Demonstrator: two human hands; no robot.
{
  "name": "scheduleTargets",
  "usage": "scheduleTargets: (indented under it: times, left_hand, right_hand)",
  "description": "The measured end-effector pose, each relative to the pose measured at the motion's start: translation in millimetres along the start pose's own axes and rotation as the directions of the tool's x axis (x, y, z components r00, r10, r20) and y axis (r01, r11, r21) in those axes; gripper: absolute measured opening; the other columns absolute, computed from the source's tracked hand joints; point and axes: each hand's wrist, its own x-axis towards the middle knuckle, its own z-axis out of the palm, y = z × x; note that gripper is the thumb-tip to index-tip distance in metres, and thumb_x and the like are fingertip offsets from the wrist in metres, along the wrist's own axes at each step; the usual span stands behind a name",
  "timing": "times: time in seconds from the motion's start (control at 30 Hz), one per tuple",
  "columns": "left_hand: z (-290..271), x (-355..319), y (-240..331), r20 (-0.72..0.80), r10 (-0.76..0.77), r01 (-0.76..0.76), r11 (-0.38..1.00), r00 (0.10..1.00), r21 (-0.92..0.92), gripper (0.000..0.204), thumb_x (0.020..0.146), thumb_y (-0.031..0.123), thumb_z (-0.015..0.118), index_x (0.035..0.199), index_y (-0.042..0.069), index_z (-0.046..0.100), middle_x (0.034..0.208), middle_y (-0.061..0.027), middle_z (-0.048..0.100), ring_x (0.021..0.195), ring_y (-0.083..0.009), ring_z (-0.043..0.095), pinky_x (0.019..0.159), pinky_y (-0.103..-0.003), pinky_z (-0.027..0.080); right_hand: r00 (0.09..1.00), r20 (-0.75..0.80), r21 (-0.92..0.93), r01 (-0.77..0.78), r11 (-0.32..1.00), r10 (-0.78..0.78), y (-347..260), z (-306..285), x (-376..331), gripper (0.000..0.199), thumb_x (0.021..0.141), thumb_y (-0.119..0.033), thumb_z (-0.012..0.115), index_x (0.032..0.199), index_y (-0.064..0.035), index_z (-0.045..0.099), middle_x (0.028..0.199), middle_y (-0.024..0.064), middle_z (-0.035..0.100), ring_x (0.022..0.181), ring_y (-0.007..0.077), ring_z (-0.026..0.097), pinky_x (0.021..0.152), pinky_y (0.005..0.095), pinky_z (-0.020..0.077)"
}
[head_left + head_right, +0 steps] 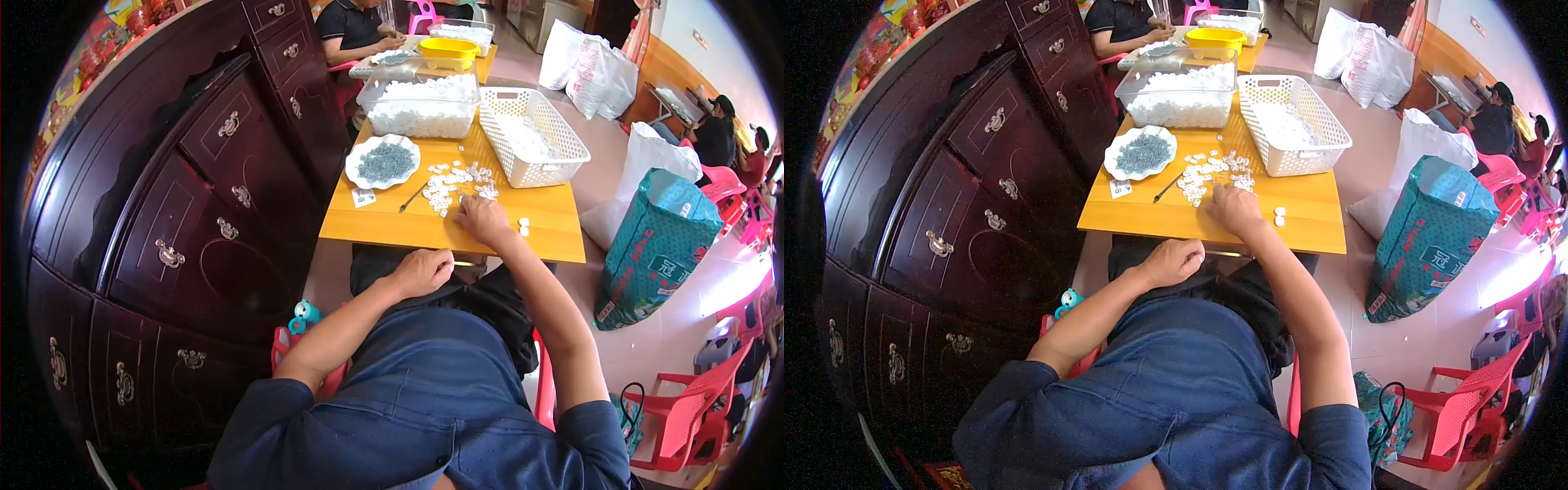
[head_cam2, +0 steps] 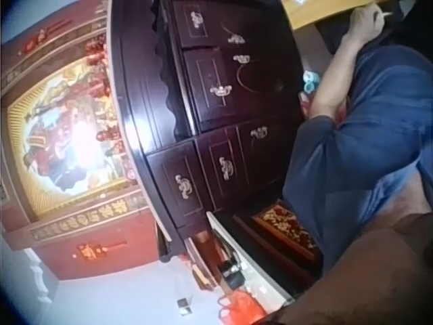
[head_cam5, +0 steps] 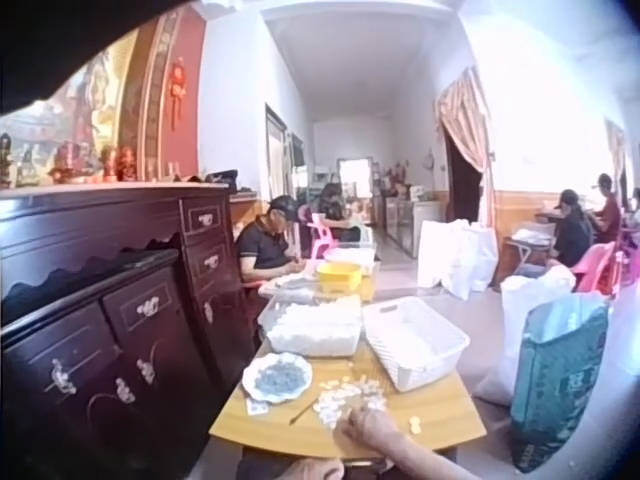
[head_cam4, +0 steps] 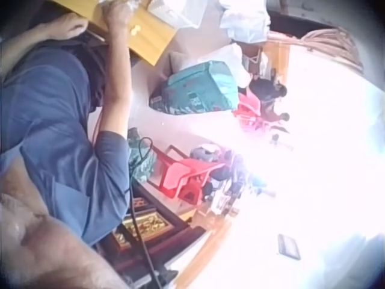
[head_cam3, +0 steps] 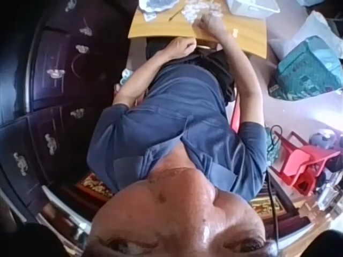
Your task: The recorder is sorting and assembling small white plastic components on a table.
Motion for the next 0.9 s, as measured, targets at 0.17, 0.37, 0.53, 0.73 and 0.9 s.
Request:
scheduleTargets:
  times: [0.17,0.37,0.53,0.73,0.9]
  left_hand:
    - [-7,5,3,0.014,-0.036,0.036,0.999,0.999,0.011,0.011,0.089,0.016,0.061,0.088,0.005,0.062,0.080,-0.0184,0.067,0.078,-0.0390,0.067,0.068,-0.047,0.053]
    - [-4,2,1,-0.010,-0.007,0.007,1.000,1.000,0.005,0.011,0.090,0.014,0.060,0.088,0.004,0.061,0.078,-0.0172,0.067,0.076,-0.0378,0.067,0.067,-0.046,0.052]
    - [-9,1,-1,-0.062,-0.037,0.035,0.999,0.997,-0.037,0.013,0.094,0.015,0.062,0.092,0.002,0.061,0.076,-0.0150,0.066,0.070,-0.0315,0.066,0.066,-0.040,0.052]
    - [-14,5,3,-0.159,-0.011,0.001,0.998,0.987,-0.062,0.013,0.094,0.013,0.064,0.092,0.000,0.062,0.077,-0.0148,0.067,0.072,-0.0286,0.067,0.067,-0.039,0.052]
    - [-14,4,15,-0.146,0.122,-0.111,0.990,0.982,0.082,0.014,0.091,0.015,0.069,0.091,0.003,0.062,0.085,-0.0166,0.069,0.080,-0.0375,0.067,0.070,-0.044,0.053]
  right_hand:
    - [0.995,-0.073,0.020,0.072,0.997,-0.071,2,-5,2,0.027,0.090,-0.033,0.066,0.092,-0.0059,0.062,0.089,0.0187,0.071,0.081,0.0365,0.072,0.072,0.0470,0.0571]
    - [0.993,-0.070,-0.015,0.099,0.995,-0.100,-2,-13,-2,0.026,0.091,-0.032,0.067,0.094,-0.0067,0.062,0.086,0.0159,0.071,0.080,0.0355,0.071,0.071,0.0466,0.0567]
    - [0.931,-0.363,0.351,0.172,0.921,-0.035,-25,-42,-28,0.015,0.088,-0.020,0.072,0.091,-0.0063,0.068,0.083,0.0143,0.071,0.079,0.0350,0.070,0.070,0.0457,0.0547]
    - [0.996,-0.022,0.655,-0.054,0.754,0.091,-41,-44,-94,0.014,0.090,-0.015,0.071,0.093,-0.0005,0.072,0.079,0.0152,0.072,0.071,0.0259,0.071,0.067,0.0375,0.0550]
    - [0.965,0.215,0.867,-0.258,0.426,0.148,-32,-9,-108,0.020,0.095,-0.019,0.070,0.093,0.0003,0.072,0.071,0.0003,0.064,0.065,0.0094,0.057,0.060,0.0277,0.0478]
